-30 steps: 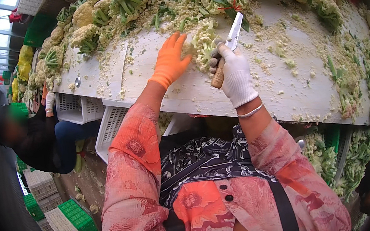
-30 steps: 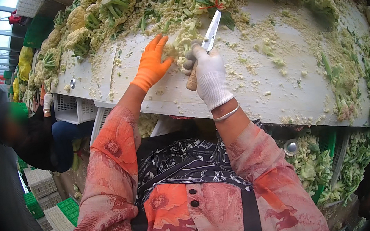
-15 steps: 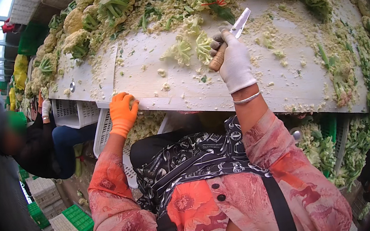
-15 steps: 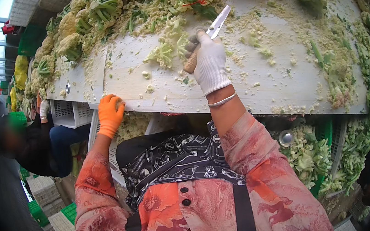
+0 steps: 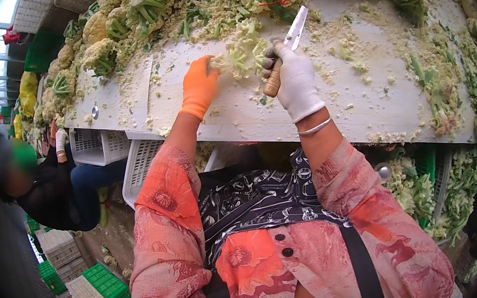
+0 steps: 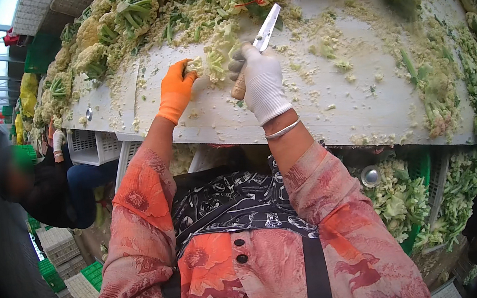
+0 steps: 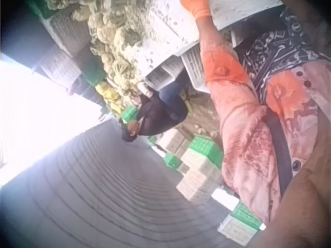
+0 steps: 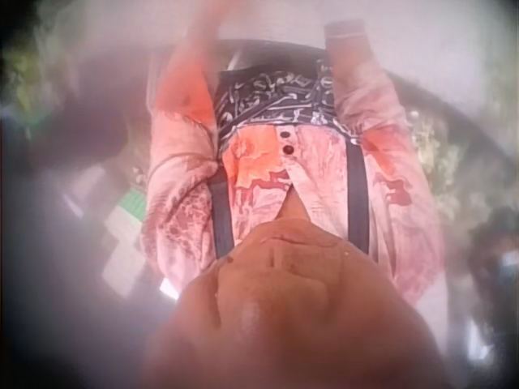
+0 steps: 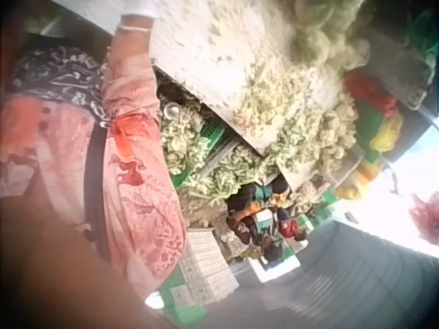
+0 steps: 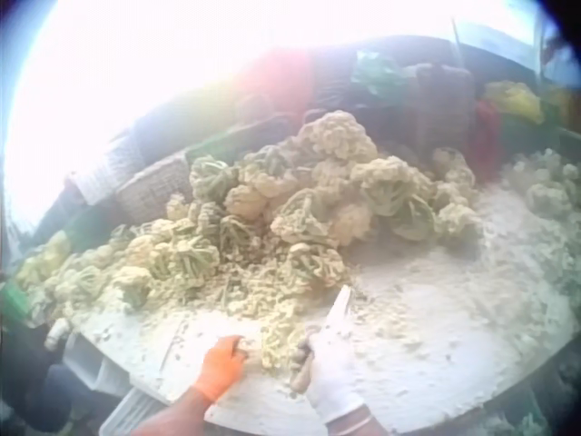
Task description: The person uses a knife to trim and cut cauliflower florets on a white table. They remove leaves and stems, then separate the florets, placing the cut pieces into a white basket below.
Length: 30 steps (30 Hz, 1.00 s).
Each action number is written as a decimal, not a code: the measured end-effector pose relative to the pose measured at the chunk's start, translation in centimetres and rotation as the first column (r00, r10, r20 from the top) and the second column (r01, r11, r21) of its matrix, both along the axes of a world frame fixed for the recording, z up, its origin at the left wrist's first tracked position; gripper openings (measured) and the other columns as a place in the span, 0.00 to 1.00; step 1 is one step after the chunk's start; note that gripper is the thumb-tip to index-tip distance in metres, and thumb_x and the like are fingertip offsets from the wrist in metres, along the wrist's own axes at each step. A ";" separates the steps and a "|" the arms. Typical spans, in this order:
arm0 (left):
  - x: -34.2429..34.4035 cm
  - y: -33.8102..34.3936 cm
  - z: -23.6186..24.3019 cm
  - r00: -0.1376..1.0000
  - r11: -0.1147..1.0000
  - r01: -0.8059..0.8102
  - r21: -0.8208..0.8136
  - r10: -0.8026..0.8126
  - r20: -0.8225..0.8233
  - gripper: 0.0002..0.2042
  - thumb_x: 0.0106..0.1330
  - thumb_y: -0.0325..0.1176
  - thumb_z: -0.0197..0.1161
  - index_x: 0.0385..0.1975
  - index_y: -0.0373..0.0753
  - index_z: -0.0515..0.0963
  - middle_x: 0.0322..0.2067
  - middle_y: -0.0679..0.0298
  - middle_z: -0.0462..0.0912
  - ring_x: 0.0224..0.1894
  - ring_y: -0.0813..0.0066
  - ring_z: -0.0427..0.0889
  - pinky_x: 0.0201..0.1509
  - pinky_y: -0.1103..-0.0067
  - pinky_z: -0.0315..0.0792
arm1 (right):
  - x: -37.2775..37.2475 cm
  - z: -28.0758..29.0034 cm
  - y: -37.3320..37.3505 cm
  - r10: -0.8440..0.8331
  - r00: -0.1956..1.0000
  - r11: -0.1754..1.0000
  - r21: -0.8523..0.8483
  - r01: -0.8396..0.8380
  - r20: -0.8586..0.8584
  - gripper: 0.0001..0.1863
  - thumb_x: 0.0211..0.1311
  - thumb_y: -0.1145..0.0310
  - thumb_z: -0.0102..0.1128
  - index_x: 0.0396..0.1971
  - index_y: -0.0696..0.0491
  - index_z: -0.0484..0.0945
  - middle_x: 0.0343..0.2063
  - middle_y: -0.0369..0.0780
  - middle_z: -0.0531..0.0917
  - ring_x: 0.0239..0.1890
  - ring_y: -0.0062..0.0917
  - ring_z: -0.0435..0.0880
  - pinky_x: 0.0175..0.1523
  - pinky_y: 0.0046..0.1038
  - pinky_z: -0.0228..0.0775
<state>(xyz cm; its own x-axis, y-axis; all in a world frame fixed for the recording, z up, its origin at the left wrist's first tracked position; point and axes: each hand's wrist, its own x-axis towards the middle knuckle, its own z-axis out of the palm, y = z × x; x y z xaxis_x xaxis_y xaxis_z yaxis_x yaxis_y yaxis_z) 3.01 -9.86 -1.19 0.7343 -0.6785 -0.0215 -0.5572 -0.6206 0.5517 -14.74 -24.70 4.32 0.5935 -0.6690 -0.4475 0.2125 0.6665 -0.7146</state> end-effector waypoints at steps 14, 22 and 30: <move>-8.3 5.6 5.8 0.984 0.938 -0.096 -0.333 0.039 -0.174 0.15 0.67 0.23 0.61 0.53 0.29 0.77 0.36 0.62 0.85 0.37 0.80 0.81 0.42 0.81 0.76 | 0.9 -0.8 5.4 0.592 0.804 0.763 -0.282 -0.582 -0.057 0.20 0.65 0.65 0.63 0.52 0.56 0.70 0.31 0.40 0.82 0.26 0.20 0.83 0.25 0.23 0.73; -8.7 7.0 8.3 0.940 0.991 -0.135 -0.015 0.123 -0.317 0.17 0.66 0.29 0.61 0.55 0.35 0.77 0.36 0.52 0.85 0.36 0.70 0.84 0.42 0.74 0.76 | 1.4 -1.0 8.3 0.570 0.805 0.766 -0.247 -0.593 -0.166 0.20 0.63 0.70 0.62 0.52 0.58 0.69 0.31 0.38 0.81 0.24 0.16 0.78 0.27 0.21 0.74; -7.8 10.8 11.0 0.939 0.846 0.218 0.487 -0.318 0.133 0.21 0.66 0.29 0.61 0.59 0.40 0.74 0.42 0.53 0.84 0.45 0.60 0.84 0.48 0.72 0.77 | 0.8 0.3 8.0 0.727 0.684 0.669 -0.164 -0.725 -0.061 0.17 0.61 0.71 0.60 0.48 0.59 0.72 0.25 0.38 0.81 0.21 0.19 0.78 0.26 0.24 0.72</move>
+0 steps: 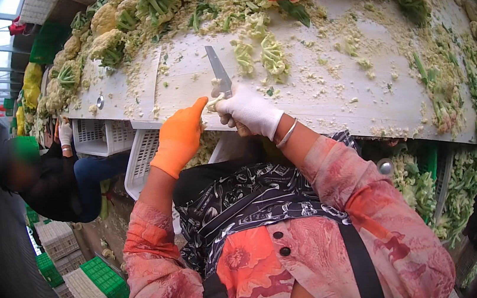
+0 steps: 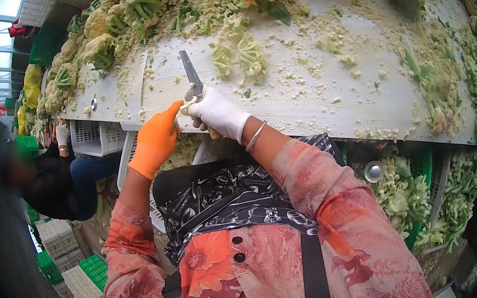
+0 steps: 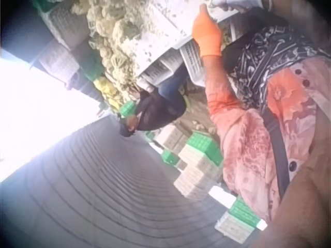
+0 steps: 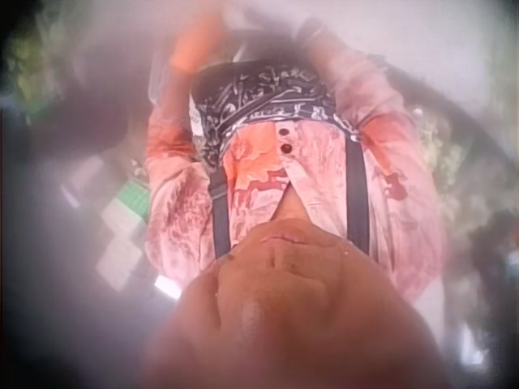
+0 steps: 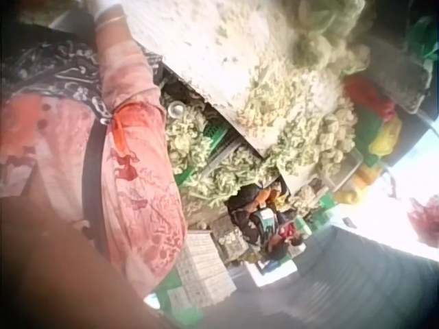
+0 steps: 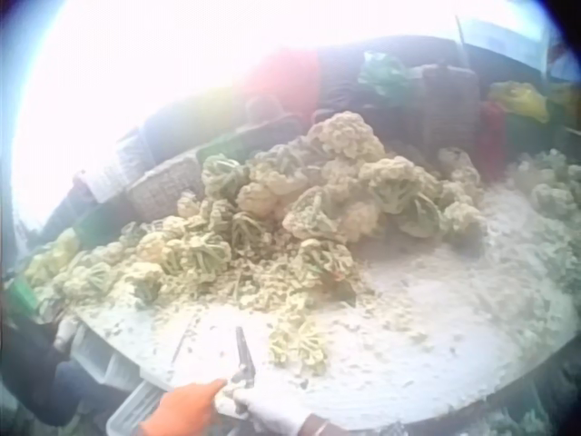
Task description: The person uses a knife to trim and cut cauliflower florets on a white table. They remove leaves and stems, then separate the florets, placing the cut pieces into a white basket below.
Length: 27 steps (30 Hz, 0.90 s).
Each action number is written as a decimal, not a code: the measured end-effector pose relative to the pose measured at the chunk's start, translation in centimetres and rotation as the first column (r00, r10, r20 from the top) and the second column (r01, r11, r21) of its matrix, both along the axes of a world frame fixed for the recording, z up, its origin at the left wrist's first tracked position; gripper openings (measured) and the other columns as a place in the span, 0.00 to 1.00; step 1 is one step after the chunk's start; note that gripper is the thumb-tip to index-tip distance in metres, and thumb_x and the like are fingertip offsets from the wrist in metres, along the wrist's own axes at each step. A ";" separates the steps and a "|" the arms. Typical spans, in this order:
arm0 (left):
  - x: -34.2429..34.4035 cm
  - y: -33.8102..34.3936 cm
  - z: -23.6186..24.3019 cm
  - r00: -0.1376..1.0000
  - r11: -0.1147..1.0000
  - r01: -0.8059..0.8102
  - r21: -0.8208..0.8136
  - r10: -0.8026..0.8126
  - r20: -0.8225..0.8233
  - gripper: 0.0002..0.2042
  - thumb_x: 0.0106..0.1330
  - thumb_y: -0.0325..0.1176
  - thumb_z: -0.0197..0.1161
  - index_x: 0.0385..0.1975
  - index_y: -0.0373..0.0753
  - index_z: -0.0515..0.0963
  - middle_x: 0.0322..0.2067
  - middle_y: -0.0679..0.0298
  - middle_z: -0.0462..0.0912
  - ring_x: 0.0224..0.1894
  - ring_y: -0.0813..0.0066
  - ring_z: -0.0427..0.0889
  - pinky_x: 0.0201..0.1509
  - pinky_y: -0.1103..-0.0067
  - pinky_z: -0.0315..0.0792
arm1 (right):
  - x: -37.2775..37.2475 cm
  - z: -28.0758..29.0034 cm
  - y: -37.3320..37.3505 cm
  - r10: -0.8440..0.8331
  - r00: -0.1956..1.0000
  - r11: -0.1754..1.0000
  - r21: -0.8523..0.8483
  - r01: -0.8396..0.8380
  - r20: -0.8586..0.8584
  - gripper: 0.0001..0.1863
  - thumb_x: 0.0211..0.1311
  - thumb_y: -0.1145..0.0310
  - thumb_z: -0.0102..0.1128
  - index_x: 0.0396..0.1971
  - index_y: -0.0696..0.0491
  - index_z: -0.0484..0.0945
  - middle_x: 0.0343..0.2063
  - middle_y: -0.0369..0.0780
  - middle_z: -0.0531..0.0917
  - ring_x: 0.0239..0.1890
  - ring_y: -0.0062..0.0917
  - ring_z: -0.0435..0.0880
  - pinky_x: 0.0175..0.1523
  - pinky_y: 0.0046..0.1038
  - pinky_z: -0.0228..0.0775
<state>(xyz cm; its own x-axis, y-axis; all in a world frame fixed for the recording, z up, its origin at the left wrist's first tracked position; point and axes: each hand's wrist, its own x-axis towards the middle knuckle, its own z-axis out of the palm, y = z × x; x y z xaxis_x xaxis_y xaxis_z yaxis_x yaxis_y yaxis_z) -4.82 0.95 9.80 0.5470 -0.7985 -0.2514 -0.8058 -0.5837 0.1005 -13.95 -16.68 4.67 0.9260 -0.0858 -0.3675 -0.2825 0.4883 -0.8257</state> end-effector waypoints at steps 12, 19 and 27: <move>0.4 0.4 -5.3 0.155 0.535 -0.844 -0.048 0.156 -0.976 0.22 0.67 0.43 0.68 0.57 0.41 0.77 0.41 0.66 0.83 0.35 0.81 0.81 0.31 0.80 0.77 | 0.1 -2.0 3.2 0.062 0.975 0.759 -0.644 0.093 0.213 0.23 0.59 0.64 0.66 0.53 0.56 0.75 0.36 0.53 0.86 0.42 0.48 0.86 0.48 0.41 0.78; 2.7 7.8 -4.2 0.889 0.923 -0.381 0.049 0.380 -0.254 0.16 0.66 0.41 0.66 0.49 0.39 0.83 0.38 0.60 0.85 0.39 0.61 0.84 0.49 0.71 0.77 | 1.0 -4.2 3.8 -0.037 0.983 0.929 -0.356 0.100 0.180 0.21 0.64 0.66 0.60 0.54 0.61 0.75 0.37 0.53 0.86 0.37 0.41 0.88 0.44 0.36 0.79; 3.2 -5.5 -6.4 0.871 0.849 -0.476 -0.229 0.420 -0.253 0.32 0.66 0.58 0.62 0.59 0.37 0.76 0.49 0.52 0.82 0.53 0.53 0.79 0.58 0.64 0.72 | 0.3 0.7 -2.6 -0.560 0.827 0.828 -0.002 0.561 0.037 0.17 0.70 0.68 0.54 0.55 0.59 0.70 0.33 0.41 0.82 0.22 0.21 0.82 0.25 0.23 0.75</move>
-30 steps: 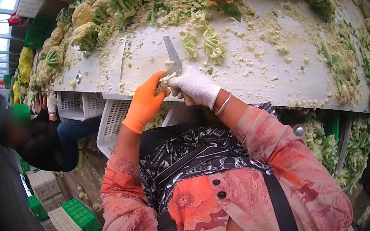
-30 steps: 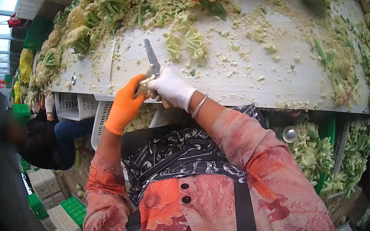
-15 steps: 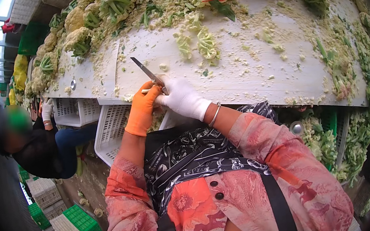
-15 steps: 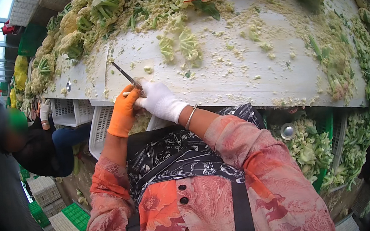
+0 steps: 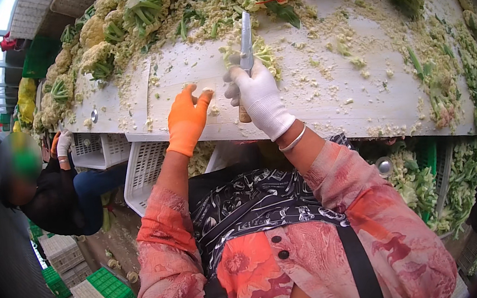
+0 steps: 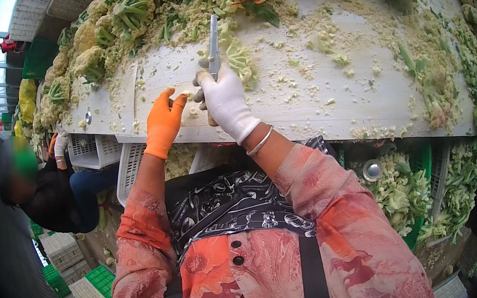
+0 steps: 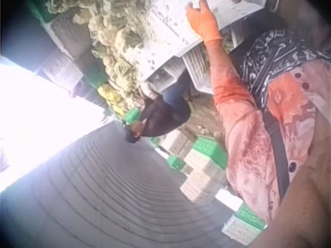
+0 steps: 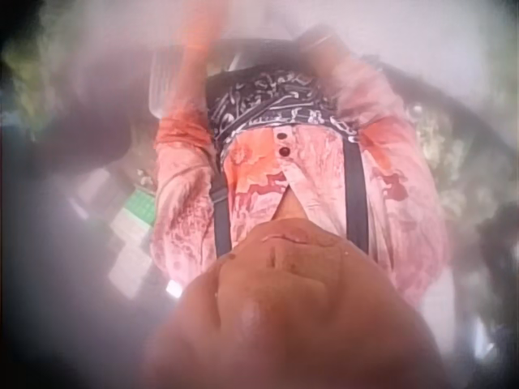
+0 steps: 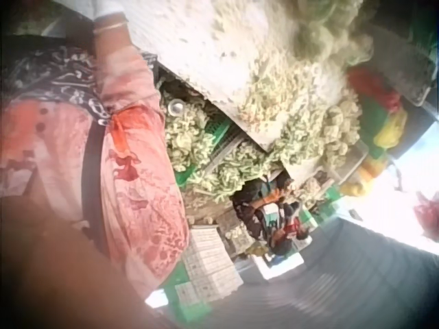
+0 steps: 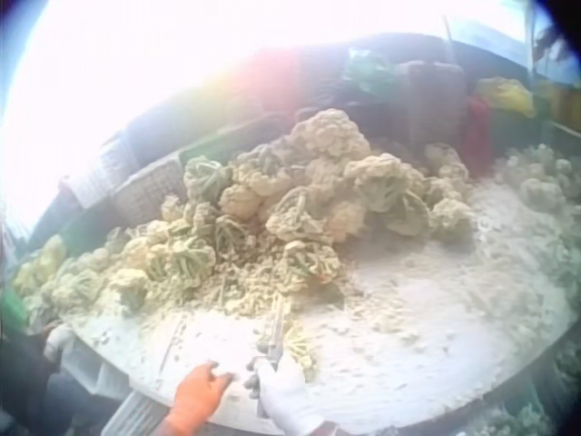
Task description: The person uses a knife to trim and cut cauliflower florets on a white table. They remove leaves and stems, then separate the florets, placing the cut pieces into a white basket below.
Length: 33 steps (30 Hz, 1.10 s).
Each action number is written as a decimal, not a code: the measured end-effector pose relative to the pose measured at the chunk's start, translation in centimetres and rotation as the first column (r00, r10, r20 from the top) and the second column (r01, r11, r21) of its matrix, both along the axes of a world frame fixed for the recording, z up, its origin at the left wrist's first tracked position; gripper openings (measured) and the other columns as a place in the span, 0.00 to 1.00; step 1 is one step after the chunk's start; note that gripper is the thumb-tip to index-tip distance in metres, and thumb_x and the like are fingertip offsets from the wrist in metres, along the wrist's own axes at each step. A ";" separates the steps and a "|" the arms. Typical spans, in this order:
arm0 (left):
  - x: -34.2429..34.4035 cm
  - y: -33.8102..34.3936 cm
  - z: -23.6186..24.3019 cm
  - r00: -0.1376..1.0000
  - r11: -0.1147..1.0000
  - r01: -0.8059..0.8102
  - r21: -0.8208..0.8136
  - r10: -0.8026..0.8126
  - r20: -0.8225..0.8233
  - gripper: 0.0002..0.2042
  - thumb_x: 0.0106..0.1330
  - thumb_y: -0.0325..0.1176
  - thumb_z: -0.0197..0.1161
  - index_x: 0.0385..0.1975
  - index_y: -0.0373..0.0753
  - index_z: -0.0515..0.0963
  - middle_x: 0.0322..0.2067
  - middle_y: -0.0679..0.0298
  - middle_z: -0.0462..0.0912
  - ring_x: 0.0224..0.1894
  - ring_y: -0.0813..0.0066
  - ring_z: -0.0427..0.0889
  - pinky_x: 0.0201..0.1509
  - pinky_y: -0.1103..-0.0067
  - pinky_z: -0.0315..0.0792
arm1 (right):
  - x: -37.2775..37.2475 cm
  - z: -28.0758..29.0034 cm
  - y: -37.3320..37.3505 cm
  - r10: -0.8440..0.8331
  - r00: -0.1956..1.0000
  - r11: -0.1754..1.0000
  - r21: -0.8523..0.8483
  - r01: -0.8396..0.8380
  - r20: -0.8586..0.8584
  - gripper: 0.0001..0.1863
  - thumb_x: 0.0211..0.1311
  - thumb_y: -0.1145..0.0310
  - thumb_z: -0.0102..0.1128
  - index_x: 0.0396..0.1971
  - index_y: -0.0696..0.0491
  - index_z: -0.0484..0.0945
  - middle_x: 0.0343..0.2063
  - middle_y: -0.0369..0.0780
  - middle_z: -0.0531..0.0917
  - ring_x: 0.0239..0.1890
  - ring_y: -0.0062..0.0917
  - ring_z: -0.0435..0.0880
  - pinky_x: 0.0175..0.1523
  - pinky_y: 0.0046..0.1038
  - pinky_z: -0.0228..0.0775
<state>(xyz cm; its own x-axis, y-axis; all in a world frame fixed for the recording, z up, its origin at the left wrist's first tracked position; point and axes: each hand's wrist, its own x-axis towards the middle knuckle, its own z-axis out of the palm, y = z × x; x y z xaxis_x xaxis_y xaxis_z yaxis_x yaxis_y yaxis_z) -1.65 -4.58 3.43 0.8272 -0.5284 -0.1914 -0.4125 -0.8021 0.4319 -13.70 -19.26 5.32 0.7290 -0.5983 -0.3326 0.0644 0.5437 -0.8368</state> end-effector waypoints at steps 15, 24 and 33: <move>-1.4 -1.8 3.0 0.891 0.899 -0.091 -0.429 -0.119 -0.438 0.18 0.65 0.40 0.68 0.47 0.34 0.77 0.28 0.61 0.83 0.27 0.76 0.80 0.35 0.76 0.77 | -0.1 -1.8 -2.1 0.258 0.963 0.832 -0.487 -0.265 -0.083 0.28 0.60 0.63 0.69 0.59 0.55 0.74 0.35 0.40 0.83 0.25 0.17 0.80 0.27 0.22 0.72; -3.3 1.0 6.1 0.921 0.948 0.316 0.048 -0.318 0.225 0.15 0.65 0.39 0.66 0.51 0.51 0.80 0.40 0.58 0.81 0.39 0.50 0.83 0.41 0.62 0.77 | -0.4 -1.6 0.0 0.136 0.967 0.531 -0.808 -0.256 -0.217 0.24 0.57 0.69 0.64 0.55 0.54 0.74 0.33 0.46 0.86 0.32 0.41 0.86 0.41 0.37 0.79; -1.8 0.0 3.9 0.974 0.895 0.112 0.433 -0.185 0.131 0.14 0.67 0.42 0.62 0.50 0.47 0.81 0.40 0.54 0.85 0.42 0.47 0.84 0.43 0.62 0.78 | 0.0 -2.0 2.5 0.200 0.978 0.241 -0.970 0.001 0.051 0.19 0.58 0.72 0.63 0.50 0.51 0.74 0.37 0.46 0.86 0.39 0.40 0.86 0.43 0.37 0.79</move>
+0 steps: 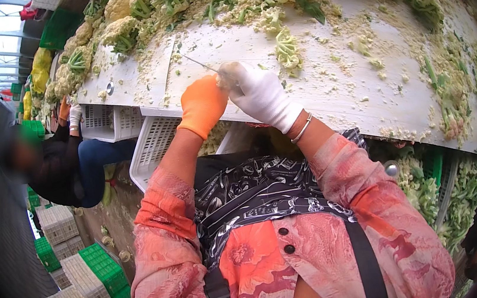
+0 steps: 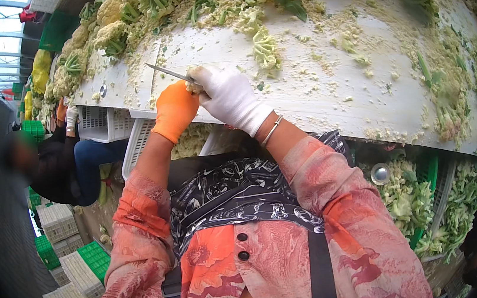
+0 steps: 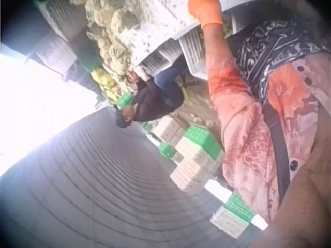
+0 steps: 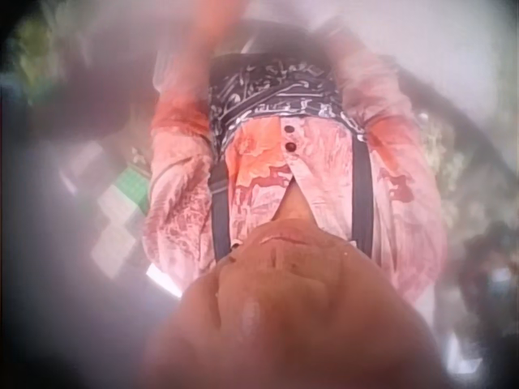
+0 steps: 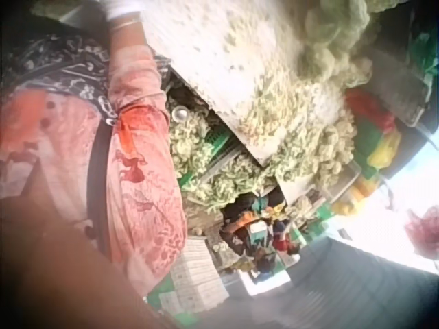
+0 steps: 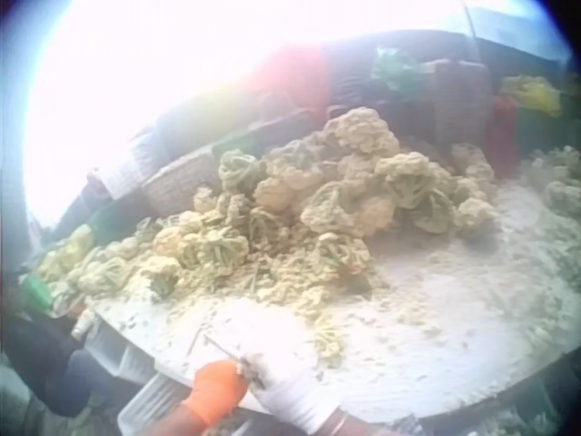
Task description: The person uses a knife to trim and cut cauliflower florets on a white table. They remove leaves and stems, then separate the florets, placing the cut pieces into a white basket below.
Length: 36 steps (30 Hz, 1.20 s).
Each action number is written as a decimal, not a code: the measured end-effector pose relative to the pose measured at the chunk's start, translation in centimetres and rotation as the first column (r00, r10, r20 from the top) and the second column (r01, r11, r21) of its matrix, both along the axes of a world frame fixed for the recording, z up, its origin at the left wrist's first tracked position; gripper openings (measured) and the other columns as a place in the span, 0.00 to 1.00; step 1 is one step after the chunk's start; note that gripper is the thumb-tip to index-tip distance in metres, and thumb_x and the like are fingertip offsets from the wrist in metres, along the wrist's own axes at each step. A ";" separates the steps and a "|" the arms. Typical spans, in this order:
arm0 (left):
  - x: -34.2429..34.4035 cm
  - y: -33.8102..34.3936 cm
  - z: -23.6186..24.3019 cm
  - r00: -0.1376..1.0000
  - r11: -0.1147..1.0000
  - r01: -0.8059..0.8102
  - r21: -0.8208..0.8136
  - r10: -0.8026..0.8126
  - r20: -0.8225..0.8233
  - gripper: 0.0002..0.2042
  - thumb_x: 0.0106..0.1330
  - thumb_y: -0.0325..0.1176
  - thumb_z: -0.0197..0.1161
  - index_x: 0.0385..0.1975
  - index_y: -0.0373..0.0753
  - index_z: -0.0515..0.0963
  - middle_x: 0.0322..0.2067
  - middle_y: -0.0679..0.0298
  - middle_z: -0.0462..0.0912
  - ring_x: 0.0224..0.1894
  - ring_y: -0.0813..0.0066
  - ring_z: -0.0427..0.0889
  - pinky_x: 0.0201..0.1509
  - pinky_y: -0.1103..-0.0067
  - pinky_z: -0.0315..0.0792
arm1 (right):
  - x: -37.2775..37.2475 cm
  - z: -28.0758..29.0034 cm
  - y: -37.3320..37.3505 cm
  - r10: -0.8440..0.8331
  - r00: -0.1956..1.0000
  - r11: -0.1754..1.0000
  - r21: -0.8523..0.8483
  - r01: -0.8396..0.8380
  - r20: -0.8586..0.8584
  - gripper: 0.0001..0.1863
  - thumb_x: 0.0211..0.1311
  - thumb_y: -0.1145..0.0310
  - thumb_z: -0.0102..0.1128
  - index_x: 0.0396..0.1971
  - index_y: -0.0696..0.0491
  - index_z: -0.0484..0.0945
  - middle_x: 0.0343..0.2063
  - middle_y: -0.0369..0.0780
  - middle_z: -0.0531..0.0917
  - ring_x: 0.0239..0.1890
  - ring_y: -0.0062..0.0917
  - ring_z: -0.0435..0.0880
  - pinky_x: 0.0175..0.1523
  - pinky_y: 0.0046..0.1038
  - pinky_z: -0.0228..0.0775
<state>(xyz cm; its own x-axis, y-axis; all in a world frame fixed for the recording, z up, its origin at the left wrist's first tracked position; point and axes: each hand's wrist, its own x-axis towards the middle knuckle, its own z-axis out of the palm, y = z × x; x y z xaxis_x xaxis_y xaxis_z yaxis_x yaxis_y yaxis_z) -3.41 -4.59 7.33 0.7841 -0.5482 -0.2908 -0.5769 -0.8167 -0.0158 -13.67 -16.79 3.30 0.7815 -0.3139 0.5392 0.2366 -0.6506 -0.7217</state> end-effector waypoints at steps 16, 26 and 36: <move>-1.4 4.0 -0.1 0.598 0.593 -0.655 -0.468 0.028 -0.801 0.26 0.63 0.42 0.69 0.56 0.33 0.73 0.38 0.62 0.83 0.31 0.81 0.79 0.28 0.82 0.71 | 0.0 0.0 0.1 0.350 0.861 0.864 0.483 -0.144 -0.369 0.19 0.63 0.66 0.62 0.52 0.56 0.75 0.34 0.51 0.85 0.37 0.43 0.87 0.44 0.39 0.77; 0.8 18.4 -3.0 0.999 0.998 -0.044 -0.053 0.044 0.015 0.25 0.58 0.38 0.71 0.55 0.37 0.78 0.53 0.52 0.81 0.56 0.54 0.79 0.59 0.69 0.72 | -0.4 0.1 -5.2 -0.066 0.853 0.912 0.316 0.262 -0.517 0.22 0.63 0.60 0.62 0.54 0.55 0.77 0.38 0.47 0.86 0.43 0.37 0.86 0.49 0.36 0.77; 0.3 3.9 -2.2 0.751 0.613 -0.470 -0.636 -0.101 -0.652 0.26 0.70 0.43 0.63 0.63 0.32 0.72 0.59 0.54 0.78 0.62 0.60 0.76 0.63 0.69 0.71 | -0.9 -2.3 -8.6 -0.268 0.601 0.855 0.102 0.509 -0.753 0.26 0.57 0.58 0.67 0.51 0.58 0.75 0.38 0.49 0.84 0.46 0.46 0.85 0.52 0.42 0.76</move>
